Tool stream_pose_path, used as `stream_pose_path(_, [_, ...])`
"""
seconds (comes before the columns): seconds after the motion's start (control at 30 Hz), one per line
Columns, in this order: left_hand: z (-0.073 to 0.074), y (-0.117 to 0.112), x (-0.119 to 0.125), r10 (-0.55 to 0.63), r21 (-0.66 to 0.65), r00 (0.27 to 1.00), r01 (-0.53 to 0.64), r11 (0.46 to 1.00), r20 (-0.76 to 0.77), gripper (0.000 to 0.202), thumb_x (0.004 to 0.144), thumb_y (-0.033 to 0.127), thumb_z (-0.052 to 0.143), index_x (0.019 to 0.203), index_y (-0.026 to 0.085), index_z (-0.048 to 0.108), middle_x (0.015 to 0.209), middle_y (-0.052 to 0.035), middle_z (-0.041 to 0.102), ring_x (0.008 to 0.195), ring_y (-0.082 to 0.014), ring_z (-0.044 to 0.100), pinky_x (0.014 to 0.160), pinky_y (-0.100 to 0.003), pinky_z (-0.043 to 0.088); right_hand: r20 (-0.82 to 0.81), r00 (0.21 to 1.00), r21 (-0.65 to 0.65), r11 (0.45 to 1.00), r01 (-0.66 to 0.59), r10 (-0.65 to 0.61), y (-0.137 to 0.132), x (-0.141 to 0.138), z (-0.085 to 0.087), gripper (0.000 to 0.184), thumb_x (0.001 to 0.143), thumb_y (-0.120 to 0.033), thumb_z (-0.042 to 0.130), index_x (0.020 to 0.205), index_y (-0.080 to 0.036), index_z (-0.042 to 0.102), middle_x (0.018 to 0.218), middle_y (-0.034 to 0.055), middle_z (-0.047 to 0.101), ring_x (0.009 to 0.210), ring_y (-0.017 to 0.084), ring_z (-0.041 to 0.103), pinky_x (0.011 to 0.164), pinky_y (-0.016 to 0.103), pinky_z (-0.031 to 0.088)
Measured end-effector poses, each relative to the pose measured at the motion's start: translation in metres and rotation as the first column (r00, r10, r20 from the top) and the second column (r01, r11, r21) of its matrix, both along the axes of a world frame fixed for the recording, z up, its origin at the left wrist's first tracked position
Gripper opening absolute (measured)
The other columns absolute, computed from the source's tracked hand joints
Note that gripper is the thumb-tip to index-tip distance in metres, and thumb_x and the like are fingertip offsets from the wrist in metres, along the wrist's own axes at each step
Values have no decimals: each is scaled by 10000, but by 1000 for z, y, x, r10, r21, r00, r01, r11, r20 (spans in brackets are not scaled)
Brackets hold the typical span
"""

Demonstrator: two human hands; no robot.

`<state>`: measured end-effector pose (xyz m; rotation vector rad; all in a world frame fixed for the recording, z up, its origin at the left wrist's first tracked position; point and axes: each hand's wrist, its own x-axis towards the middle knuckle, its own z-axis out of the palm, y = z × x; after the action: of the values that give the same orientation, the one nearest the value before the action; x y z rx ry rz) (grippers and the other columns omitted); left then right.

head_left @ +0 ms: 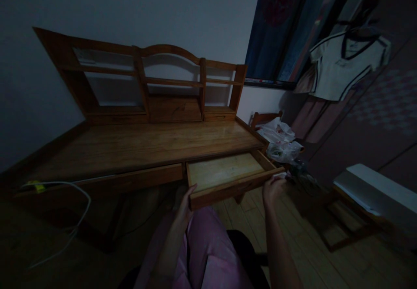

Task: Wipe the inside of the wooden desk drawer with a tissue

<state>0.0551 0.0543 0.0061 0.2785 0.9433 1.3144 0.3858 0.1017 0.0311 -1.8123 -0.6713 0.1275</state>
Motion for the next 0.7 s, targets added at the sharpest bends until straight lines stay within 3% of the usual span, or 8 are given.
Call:
stream_pose_path(0.17, [4,-1,0,11,-9,1000,-11,1000,7,219,775,260,757,954,142,713,665,-24,745,733,-214,762,652,-261,575,-45,999,91,996,-9,13,0,-1,-3,596,913,-316,439,1457,-92,342,1476,236,518,1346,254,536,1052,326,441])
stream_pose_path(0.37, [4,-2,1,47,-36,999,-46,998,11,281,753,247,777,994,116,718,734,-57,774,793,-233,771,699,-279,591,-124,992,114,993,-13,27,0,9,-11,620,813,-307,468,1388,-99,571,1372,181,643,1282,281,585,1067,369,426])
stream_pose_path(0.57, [4,-6,4,71,-6,997,-71,997,5,312,756,243,776,1043,137,718,754,-29,777,779,-212,773,685,-260,587,-183,982,164,986,-13,43,-23,-44,-31,607,760,-368,535,1285,-97,674,1211,182,734,1169,286,652,948,330,498])
stream_pose_path(0.63, [3,-6,4,66,-3,998,-66,998,0,295,759,253,774,1020,128,717,731,-35,770,769,-218,772,677,-263,586,-245,959,176,979,-103,144,-37,-68,-30,570,769,-402,549,1240,-119,701,1116,163,771,1092,272,682,888,317,523])
stream_pose_path(0.7, [1,-5,4,52,-2,999,-52,999,-1,278,769,262,763,1004,121,715,736,-47,771,771,-221,770,676,-265,583,-369,870,185,943,-276,327,-51,-91,-24,546,782,-438,568,1217,-141,712,1010,131,795,1020,262,702,840,314,538])
